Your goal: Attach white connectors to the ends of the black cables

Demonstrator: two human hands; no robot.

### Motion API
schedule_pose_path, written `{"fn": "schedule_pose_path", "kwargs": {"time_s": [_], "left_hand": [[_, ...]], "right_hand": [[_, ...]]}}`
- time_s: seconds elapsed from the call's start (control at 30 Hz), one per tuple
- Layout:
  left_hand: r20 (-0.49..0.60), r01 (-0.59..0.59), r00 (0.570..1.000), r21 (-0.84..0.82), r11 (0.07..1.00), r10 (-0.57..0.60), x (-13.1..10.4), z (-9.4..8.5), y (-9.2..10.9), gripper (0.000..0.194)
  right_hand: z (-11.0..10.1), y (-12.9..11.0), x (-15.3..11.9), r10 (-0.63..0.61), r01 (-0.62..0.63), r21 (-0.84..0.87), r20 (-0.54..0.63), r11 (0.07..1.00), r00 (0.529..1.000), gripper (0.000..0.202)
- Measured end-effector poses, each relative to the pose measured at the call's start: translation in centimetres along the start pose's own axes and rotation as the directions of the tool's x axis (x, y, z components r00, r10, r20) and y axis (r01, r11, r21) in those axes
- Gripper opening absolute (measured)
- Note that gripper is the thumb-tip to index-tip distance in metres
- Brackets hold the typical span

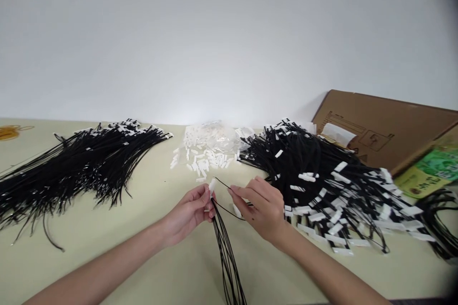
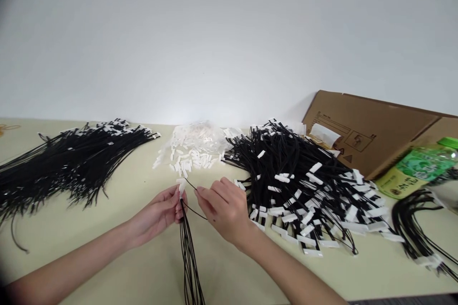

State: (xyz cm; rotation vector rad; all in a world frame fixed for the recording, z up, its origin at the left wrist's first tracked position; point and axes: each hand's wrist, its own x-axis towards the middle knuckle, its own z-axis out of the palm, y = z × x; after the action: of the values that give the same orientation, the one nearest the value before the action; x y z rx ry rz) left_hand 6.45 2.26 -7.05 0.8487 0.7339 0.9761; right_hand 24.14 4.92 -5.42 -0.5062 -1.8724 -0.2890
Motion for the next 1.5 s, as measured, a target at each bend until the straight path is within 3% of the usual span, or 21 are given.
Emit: {"fn": "schedule_pose_path", "kwargs": {"time_s": [0.5,1.5], "left_hand": [[0.033,0.006,0.999,-0.061,0.998,-0.005,0.0,0.0,-0.2,0.022],[-0.022,-0.069,0.997,0.04,0.997,0.07,0.0,-0.1,-0.3,0.022]], "right_hand": [[-0.3,-0.1,-0.7,-0.156,0.158,-0.077,0.025,0.984,0.987,0.024],[0.0,-0.7,-0.5,-0.006,0.004,0.06,0.037,0.998,0.999,0.009]]}}
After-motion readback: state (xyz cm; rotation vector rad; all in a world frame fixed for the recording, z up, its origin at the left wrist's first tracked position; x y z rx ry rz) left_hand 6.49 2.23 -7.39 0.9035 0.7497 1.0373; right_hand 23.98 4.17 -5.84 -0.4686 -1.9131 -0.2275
